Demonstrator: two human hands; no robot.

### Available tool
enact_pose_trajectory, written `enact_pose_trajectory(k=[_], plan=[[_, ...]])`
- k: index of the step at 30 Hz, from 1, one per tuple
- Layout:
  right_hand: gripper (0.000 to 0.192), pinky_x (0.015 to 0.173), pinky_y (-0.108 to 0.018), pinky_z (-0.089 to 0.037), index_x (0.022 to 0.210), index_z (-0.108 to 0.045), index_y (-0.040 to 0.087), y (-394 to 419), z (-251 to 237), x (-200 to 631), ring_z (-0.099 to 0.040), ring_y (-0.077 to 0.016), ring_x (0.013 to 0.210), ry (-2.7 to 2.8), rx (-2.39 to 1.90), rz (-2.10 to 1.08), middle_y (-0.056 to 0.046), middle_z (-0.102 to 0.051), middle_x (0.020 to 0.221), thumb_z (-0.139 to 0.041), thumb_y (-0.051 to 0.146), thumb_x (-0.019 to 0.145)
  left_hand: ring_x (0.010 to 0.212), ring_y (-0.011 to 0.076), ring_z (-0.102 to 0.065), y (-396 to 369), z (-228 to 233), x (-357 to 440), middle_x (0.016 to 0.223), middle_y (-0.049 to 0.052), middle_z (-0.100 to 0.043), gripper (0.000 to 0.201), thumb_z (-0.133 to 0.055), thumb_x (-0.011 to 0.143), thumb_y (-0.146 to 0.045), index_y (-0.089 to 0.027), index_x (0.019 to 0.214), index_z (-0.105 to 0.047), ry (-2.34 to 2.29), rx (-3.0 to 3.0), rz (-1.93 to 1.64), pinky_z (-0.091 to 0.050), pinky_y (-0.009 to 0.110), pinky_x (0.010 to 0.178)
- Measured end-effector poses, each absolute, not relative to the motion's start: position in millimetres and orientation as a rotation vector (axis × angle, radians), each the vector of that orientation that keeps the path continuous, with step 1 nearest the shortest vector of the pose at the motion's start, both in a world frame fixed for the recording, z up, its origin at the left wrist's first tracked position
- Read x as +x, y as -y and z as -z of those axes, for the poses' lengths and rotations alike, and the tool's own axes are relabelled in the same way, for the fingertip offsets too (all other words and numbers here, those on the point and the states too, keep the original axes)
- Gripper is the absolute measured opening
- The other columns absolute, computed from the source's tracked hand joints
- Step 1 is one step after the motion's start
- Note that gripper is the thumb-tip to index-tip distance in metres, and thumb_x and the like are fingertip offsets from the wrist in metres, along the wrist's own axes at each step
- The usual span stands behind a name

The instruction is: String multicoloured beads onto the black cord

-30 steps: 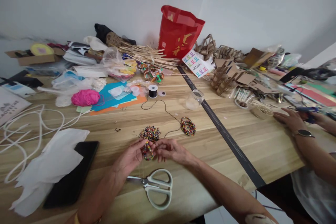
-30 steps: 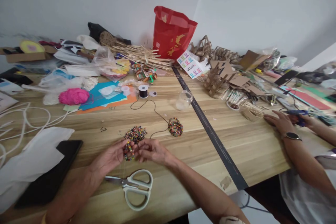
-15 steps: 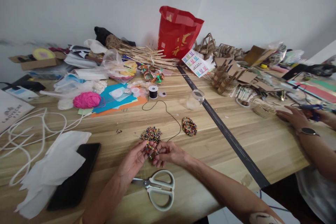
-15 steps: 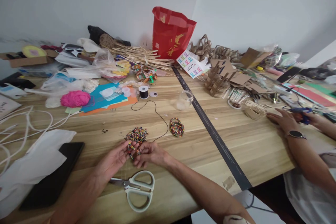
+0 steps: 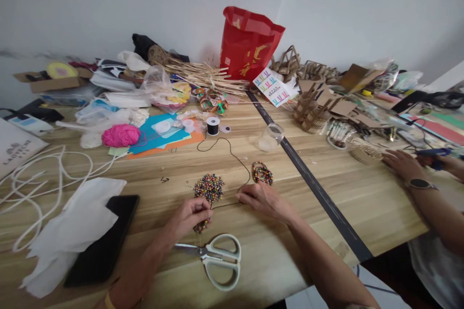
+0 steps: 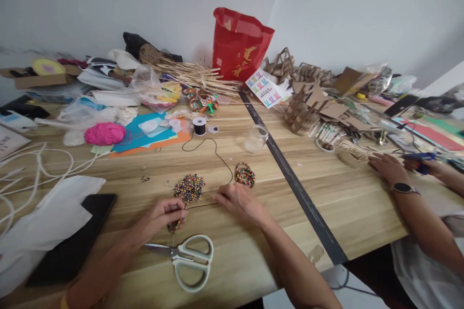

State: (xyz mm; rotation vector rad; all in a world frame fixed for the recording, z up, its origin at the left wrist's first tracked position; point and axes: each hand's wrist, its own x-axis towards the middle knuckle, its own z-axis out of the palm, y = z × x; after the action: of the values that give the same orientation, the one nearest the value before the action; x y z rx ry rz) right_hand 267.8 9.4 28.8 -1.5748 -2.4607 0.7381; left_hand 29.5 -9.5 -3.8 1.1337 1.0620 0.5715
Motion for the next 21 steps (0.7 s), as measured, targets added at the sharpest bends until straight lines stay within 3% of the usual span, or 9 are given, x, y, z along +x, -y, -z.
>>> enact_pose_trajectory(k=[2, 4, 7, 12, 17, 21], plan=[[0.033, 0.055, -0.023, -0.035, 0.077, -0.063, 0.014, -12, -28, 270, -0.06, -0.0166, 0.062, 2.399, -1.83, -0.418, -0.009, -0.065, 0.07, -0.046, 0.038, 0.093, 0.041, 0.0078, -0.048, 9, 6, 30, 0.051, -0.004, -0.056, 0.029, -0.067, 0.063, -0.04, -0.016, 0.061, -0.052, -1.085, 1.19, -0.525, -0.039, 0.02, 0.043], [0.023, 0.059, -0.024, -0.039, 0.088, -0.062, 0.014, -13, -23, 268, -0.062, -0.018, 0.068, 2.304, -1.826, -0.272, -0.012, -0.065, 0.086, -0.049, 0.033, 0.091, 0.041, 0.0076, -0.046, 8, 9, 31, 0.051, -0.004, -0.055, 0.027, -0.065, 0.064, -0.039, -0.016, 0.061, -0.052, -1.12, 1.245, -0.507, -0.038, 0.02, 0.042], [0.013, 0.064, -0.022, -0.044, 0.098, -0.059, 0.016, -9, -15, 257, -0.062, -0.0148, 0.072, 2.264, -1.34, -0.528, -0.008, -0.063, 0.093, -0.051, 0.022, 0.09, 0.043, 0.0085, -0.047, 9, 12, 33, 0.053, -0.003, -0.055, 0.022, -0.06, 0.066, -0.036, -0.015, 0.061, -0.053, -1.152, 1.321, -0.504, -0.039, 0.02, 0.043], [0.018, 0.08, -0.026, -0.047, 0.104, -0.056, 0.017, 5, -3, 231, -0.059, -0.0171, 0.098, 2.249, -0.791, -0.847, -0.01, -0.06, 0.107, -0.05, 0.012, 0.087, 0.044, 0.0094, -0.044, 12, 10, 37, 0.05, -0.004, -0.048, 0.014, -0.053, 0.066, -0.027, -0.015, 0.059, -0.053, -1.189, 1.452, -0.491, -0.036, 0.02, 0.043], [0.014, 0.07, -0.023, -0.047, 0.101, -0.053, 0.017, 12, 5, 221, -0.059, -0.0143, 0.077, 2.346, -0.82, -0.862, -0.005, -0.061, 0.088, -0.048, 0.011, 0.089, 0.045, 0.01, -0.042, 14, 3, 41, 0.049, -0.006, -0.044, 0.01, -0.048, 0.066, -0.02, -0.016, 0.057, -0.051, -1.244, 1.553, -0.457, -0.033, 0.019, 0.044], [0.012, 0.067, -0.021, -0.045, 0.098, -0.053, 0.017, 13, 5, 222, -0.058, -0.0137, 0.073, 2.423, -0.913, -0.805, -0.004, -0.062, 0.086, -0.048, 0.011, 0.089, 0.05, 0.0116, -0.045, 15, -4, 43, 0.05, -0.004, -0.047, 0.013, -0.047, 0.068, -0.017, -0.016, 0.058, -0.055, -1.275, 1.667, -0.426, -0.032, 0.02, 0.048]])
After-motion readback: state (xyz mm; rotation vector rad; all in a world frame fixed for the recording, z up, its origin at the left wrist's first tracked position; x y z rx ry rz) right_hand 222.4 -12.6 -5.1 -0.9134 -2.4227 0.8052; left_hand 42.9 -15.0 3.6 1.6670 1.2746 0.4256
